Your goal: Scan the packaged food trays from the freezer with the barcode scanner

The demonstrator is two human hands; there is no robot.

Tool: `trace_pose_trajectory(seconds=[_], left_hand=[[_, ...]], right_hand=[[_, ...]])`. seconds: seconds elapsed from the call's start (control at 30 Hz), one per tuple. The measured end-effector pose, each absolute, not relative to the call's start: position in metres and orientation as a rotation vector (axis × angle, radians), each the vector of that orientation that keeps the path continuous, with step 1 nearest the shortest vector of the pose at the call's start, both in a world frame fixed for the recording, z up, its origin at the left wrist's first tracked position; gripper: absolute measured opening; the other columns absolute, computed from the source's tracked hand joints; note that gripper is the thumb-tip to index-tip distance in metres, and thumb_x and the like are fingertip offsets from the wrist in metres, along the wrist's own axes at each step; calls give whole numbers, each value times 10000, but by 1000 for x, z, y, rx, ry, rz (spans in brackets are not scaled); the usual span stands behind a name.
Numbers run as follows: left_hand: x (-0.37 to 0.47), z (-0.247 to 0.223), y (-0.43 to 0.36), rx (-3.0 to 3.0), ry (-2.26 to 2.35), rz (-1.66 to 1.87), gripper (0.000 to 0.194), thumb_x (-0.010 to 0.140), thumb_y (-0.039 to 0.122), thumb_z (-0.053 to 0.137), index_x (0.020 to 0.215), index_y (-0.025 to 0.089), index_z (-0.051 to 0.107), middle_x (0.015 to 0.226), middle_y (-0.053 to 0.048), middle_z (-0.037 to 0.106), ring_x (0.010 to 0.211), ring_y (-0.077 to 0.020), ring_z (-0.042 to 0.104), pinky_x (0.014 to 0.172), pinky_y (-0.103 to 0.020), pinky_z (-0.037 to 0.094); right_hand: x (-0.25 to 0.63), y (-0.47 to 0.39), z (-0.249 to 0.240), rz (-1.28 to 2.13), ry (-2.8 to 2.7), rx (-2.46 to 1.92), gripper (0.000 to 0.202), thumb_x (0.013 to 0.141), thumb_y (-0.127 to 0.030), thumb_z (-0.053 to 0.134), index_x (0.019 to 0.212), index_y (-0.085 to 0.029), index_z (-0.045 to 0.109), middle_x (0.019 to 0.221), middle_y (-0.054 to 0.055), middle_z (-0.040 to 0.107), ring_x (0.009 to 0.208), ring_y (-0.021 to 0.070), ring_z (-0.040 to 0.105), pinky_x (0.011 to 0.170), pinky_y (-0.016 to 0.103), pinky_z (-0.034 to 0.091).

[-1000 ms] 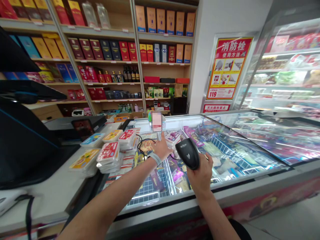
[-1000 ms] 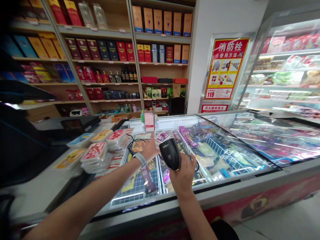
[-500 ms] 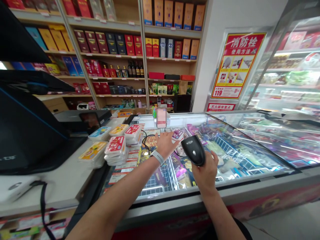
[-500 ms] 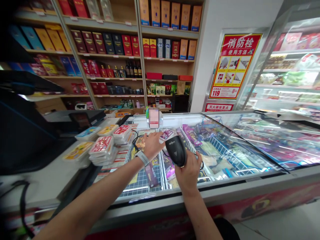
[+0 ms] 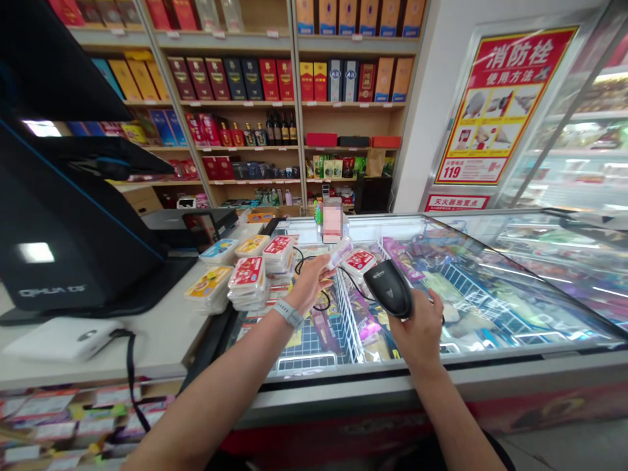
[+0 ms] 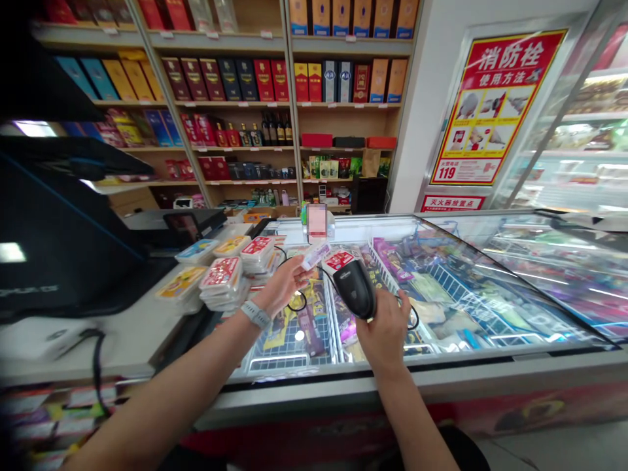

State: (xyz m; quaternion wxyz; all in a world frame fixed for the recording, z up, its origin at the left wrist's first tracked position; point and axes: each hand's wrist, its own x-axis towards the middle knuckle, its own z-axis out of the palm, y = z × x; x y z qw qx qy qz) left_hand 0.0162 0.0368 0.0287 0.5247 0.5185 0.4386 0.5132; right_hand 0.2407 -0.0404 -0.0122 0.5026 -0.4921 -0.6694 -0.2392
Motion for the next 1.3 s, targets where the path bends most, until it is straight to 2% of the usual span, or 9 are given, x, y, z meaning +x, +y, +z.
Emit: trace_pose_trajectory(seconds=[0.2, 0.73, 0.93, 1.3], left_hand=[[-1, 21, 42, 898, 760, 1191, 489, 854, 514, 512, 1183, 159, 582, 1117, -157, 688, 1003, -224, 656, 727, -294, 488], [-5, 21, 44, 688, 613, 1148, 440, 881, 440, 508, 1203, 154, 597, 1101, -140, 701, 956, -209, 663, 728, -299, 491], [-4, 23, 42, 696, 609, 1143, 413, 885, 440, 500, 1146, 144, 623, 1059, -139, 710, 941, -211, 662, 720, -298, 490], [-4, 22, 42, 690, 641, 1150, 423, 883, 444, 494, 1167, 154, 612, 1039, -131, 713, 970, -218, 661, 730, -309, 500]], right_hand=[[238, -42, -10, -509, -1696, -1217, 224, 805, -237, 546, 1019, -179, 522, 893, 59, 631, 866, 230, 597, 1037, 503, 334], [235, -42, -8, -447, -1813, -1277, 274, 779, -194, 538, 1049, -174, 494, 968, 79, 637, 921, 236, 597, 1077, 510, 274], [235, -43, -8, -455, -1818, -1293, 271, 772, -182, 535, 1040, -173, 496, 965, 82, 637, 927, 241, 593, 1078, 513, 274], [235, -42, -9, -470, -1790, -1276, 261, 788, -207, 538, 1045, -174, 506, 953, 85, 645, 899, 237, 598, 1063, 506, 293]])
